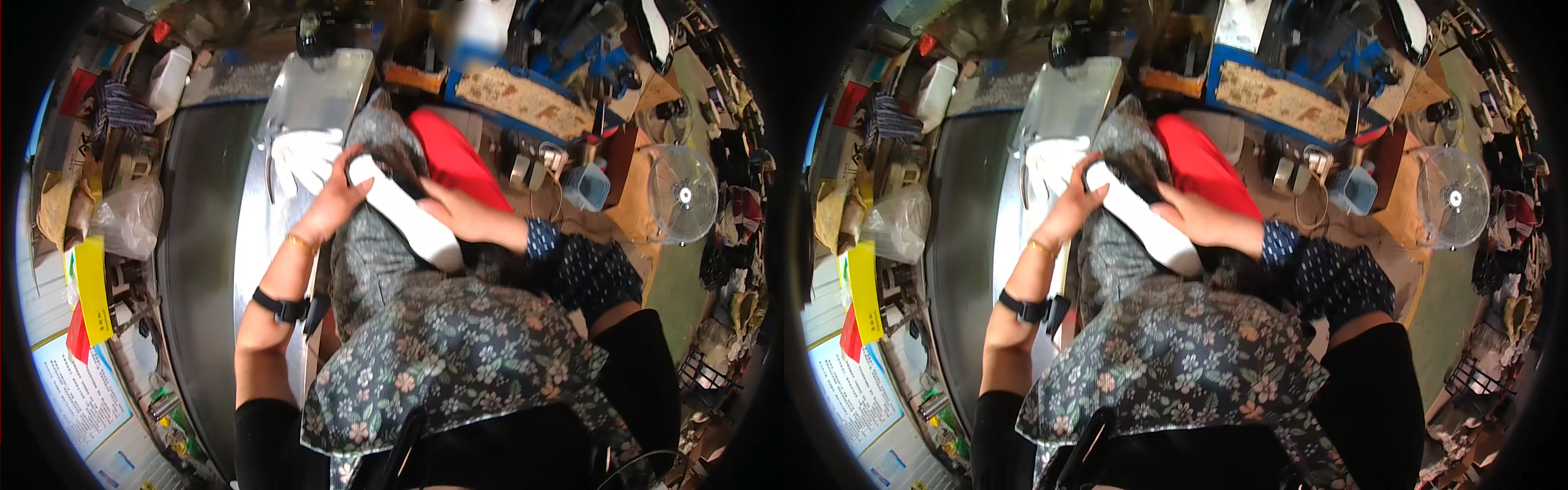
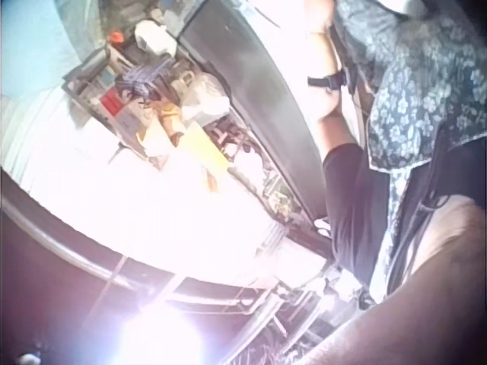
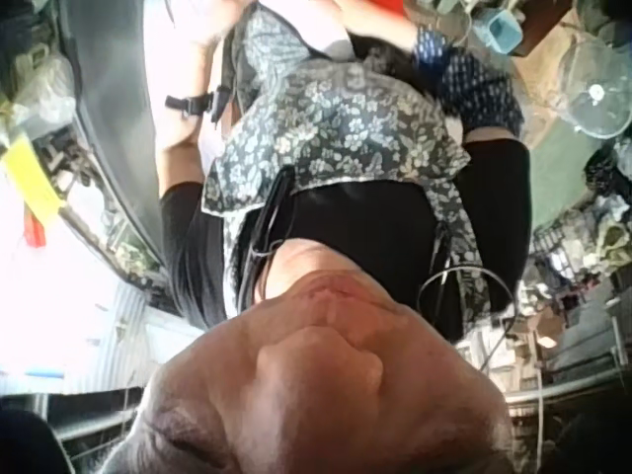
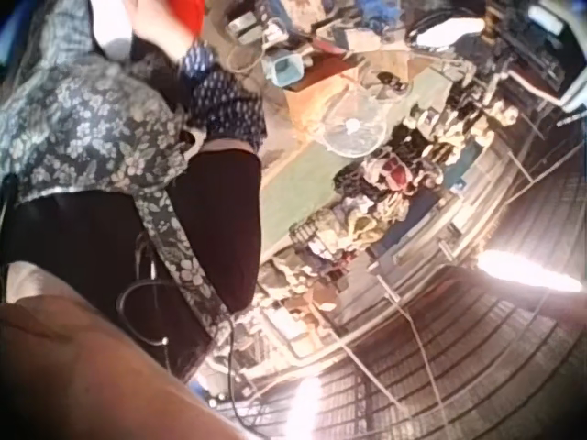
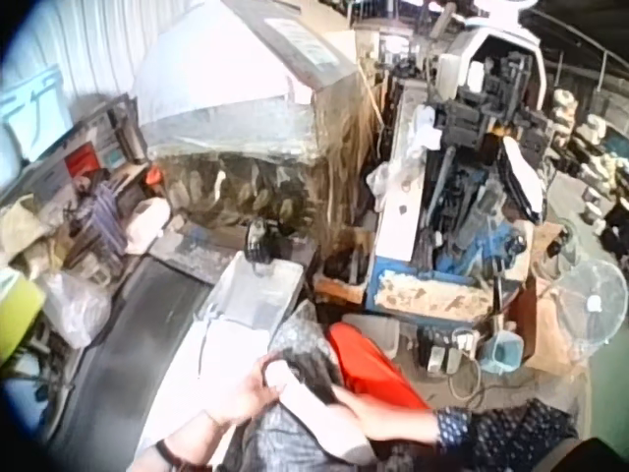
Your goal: Operating a machine to shape and press shoe soles and uppers together.
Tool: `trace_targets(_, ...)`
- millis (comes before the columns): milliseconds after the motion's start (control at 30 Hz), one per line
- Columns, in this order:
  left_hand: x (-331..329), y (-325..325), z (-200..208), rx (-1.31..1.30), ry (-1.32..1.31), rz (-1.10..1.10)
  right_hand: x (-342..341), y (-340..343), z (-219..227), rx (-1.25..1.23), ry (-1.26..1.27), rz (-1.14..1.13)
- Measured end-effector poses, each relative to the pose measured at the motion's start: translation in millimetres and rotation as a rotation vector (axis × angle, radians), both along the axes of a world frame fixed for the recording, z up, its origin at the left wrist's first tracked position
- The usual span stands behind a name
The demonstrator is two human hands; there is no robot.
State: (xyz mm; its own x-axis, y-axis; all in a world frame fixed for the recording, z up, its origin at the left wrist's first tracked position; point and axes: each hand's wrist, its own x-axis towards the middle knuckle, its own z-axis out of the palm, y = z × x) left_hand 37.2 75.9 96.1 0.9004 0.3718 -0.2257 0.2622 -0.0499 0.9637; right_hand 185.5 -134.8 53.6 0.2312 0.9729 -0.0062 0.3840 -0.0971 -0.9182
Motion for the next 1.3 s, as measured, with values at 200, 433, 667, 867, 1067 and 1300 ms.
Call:
trace_targets(200,24.7,-36.5,-35.7,-0.610,-0.287,0.928,-4.3,48.7,26.6,-0.172,0.304,-0.073)
trace_targets(433,14.8,-5.7,12.9,1.204,0.652,0.309,-44.8,82.0,66.4,-0.344,-0.048,-0.152)
trace_targets(667,-29.1,-57.9,-40.6,0.576,-0.049,0.728,-49.6,58.2,16.0,0.086,0.068,-0.212)
trace_targets(867,-8.6,-50.6,-53.3,-0.116,-0.249,0.834,-8.2,41.9,3.0,-0.016,0.047,-0.112)
trace_targets(1067,52.1,16.3,-29.5,-0.166,0.006,0.576,60.2,162.3,6.4,-0.250,0.708,-0.164)
trace_targets(1300,54.5,0.2,-2.0,0.762,0.535,0.393,11.0,159.5,55.9,0.023,-0.796,-0.146)
